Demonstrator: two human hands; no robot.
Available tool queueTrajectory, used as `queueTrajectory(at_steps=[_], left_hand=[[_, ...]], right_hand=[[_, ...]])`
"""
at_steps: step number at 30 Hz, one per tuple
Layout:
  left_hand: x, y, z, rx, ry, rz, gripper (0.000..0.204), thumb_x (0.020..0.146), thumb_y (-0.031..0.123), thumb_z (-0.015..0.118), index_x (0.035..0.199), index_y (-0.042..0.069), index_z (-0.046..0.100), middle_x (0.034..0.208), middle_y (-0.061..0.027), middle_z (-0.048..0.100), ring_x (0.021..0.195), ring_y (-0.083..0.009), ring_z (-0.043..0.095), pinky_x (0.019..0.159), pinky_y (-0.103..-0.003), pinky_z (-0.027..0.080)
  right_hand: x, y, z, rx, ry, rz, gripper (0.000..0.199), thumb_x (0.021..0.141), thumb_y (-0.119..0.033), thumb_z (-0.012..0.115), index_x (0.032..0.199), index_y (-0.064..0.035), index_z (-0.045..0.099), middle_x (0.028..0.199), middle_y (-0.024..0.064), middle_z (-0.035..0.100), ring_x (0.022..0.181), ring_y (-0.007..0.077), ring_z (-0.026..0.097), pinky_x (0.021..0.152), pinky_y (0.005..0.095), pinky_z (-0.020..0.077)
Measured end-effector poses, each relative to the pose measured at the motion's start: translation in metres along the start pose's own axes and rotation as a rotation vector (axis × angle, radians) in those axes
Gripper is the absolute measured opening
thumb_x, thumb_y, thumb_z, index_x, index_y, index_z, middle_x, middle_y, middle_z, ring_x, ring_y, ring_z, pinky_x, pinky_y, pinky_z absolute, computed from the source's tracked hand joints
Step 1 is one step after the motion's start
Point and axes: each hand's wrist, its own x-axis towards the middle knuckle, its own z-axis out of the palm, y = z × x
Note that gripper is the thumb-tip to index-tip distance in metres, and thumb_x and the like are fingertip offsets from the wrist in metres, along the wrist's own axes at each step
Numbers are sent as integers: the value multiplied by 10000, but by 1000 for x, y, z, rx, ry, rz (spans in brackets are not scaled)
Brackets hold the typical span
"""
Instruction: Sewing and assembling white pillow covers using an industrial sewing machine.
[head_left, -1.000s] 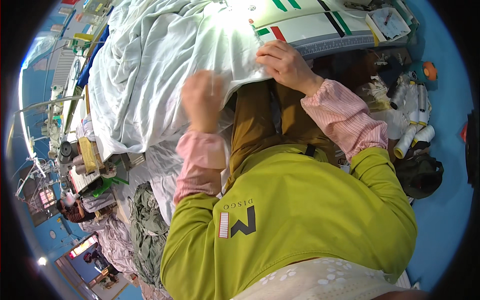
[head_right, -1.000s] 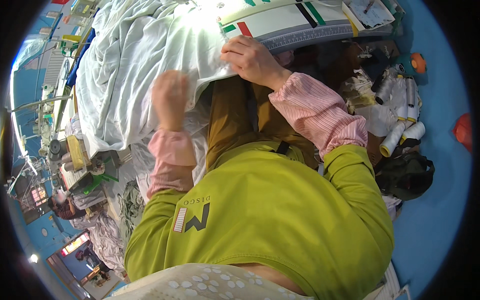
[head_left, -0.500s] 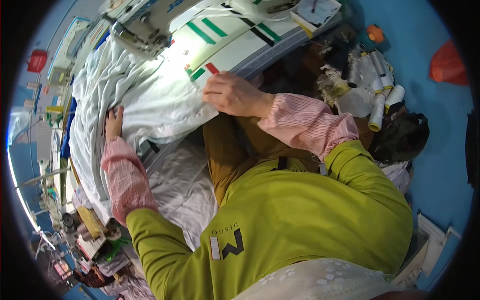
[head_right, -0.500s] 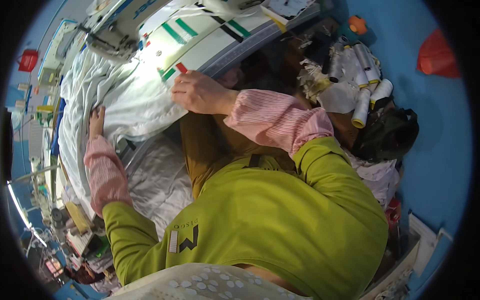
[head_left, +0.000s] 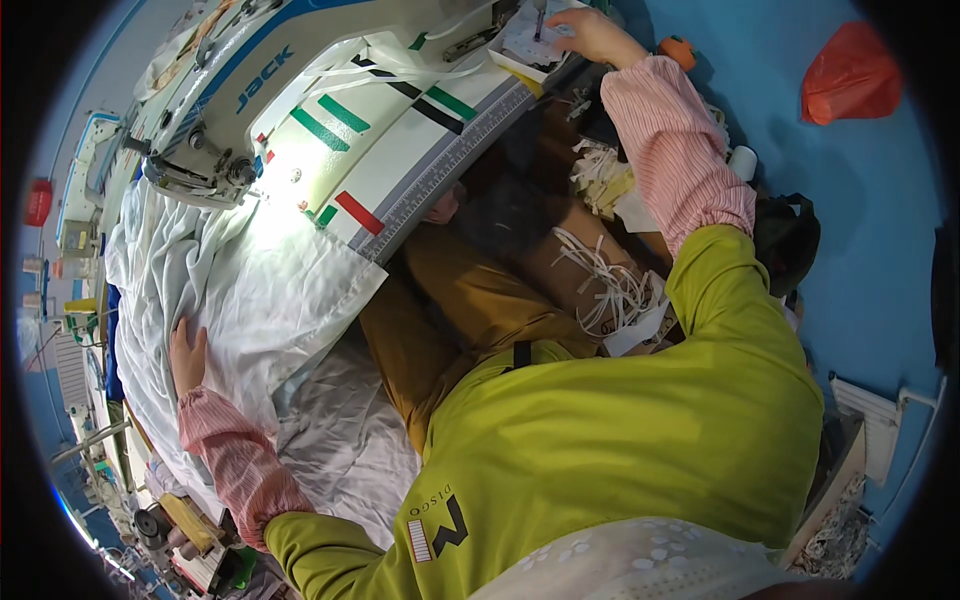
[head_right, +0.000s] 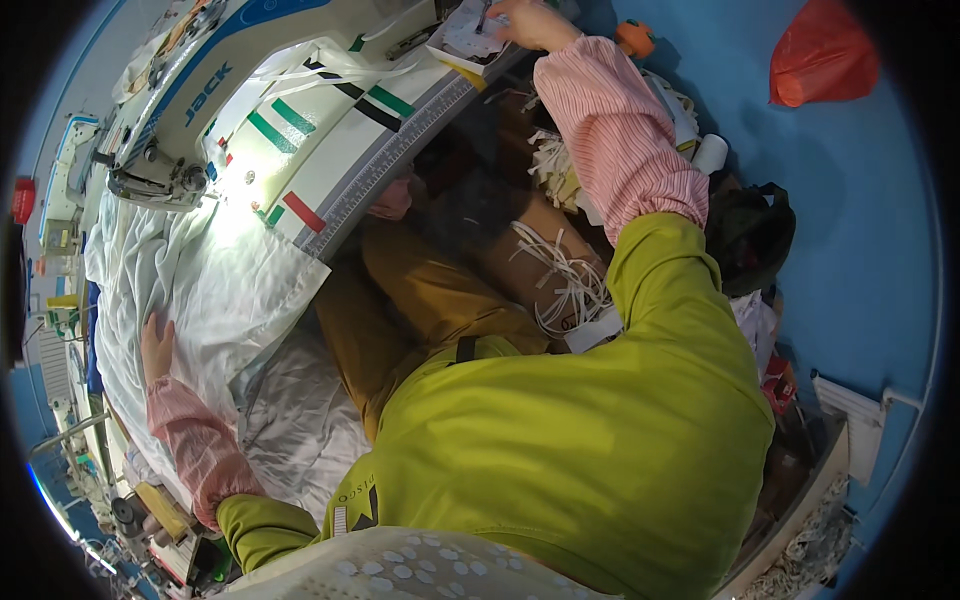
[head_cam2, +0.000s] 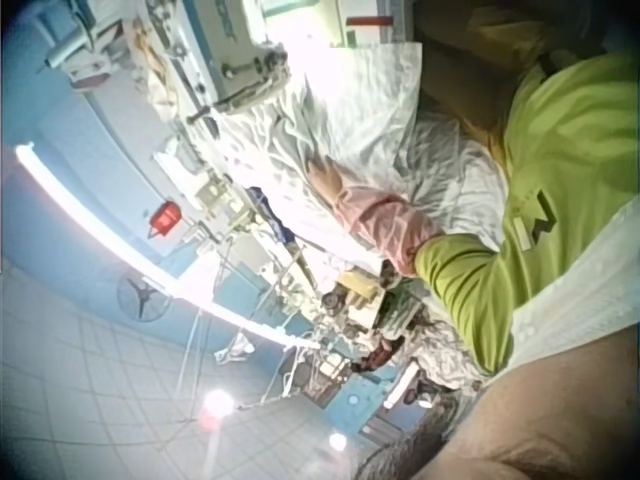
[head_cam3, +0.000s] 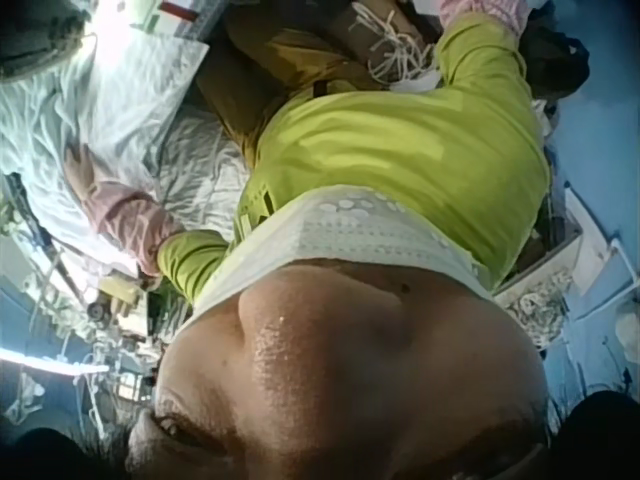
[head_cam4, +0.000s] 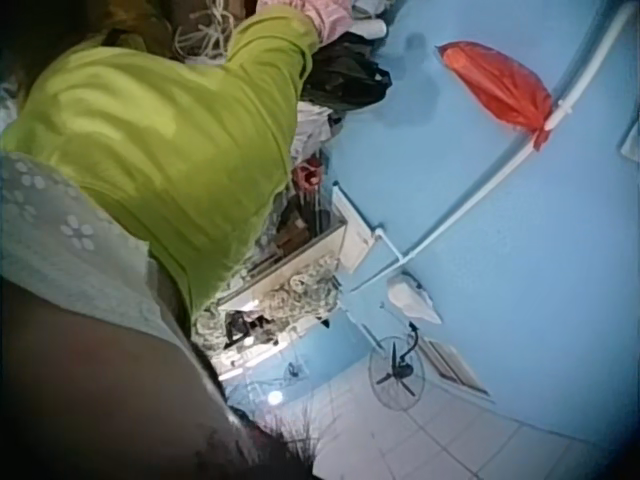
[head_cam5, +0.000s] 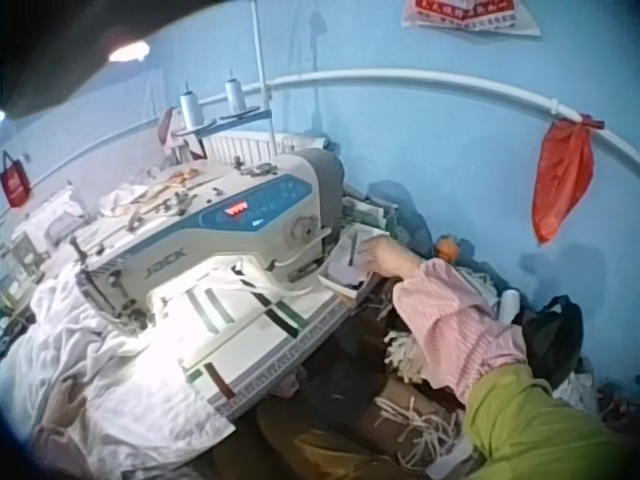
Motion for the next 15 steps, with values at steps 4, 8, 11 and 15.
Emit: queueTrajectory(at_steps=[4,8,11,15], left_hand=[[-11,-5,-4,14,26,15,549,915,255,620,1373,-9,470,1345,-235,516,1242,-377,493,1045,-389,385],[-10,-3,-1,-39,54,32,535,912,239,622,1368,-2,480,1336,-223,531,1230,-372,509,1045,-383,387],[-25,-9,-1,-53,56,-17,528,913,232,620,1367,0,483,1331,-215,541,1227,-362,515,1042,-381,389],[-30,11,-14,-86,115,0,484,920,217,615,1341,1,513,1300,-203,575,1215,-341,534,1027,-379,405]], right_hand=[[7,-5,9,210,-218,-200,376,782,-108,713,1156,-101,677,1109,125,691,1051,291,645,931,377,501],[15,-15,1,243,-252,-126,287,785,-59,690,1071,-63,679,1111,108,681,1062,279,625,919,351,499],[11,-53,-21,304,-117,-170,137,805,-141,653,828,-10,686,779,178,674,799,328,667,670,436,517],[19,-44,-8,240,-14,-97,137,794,-160,664,811,-25,681,780,184,665,799,332,663,678,445,513]])
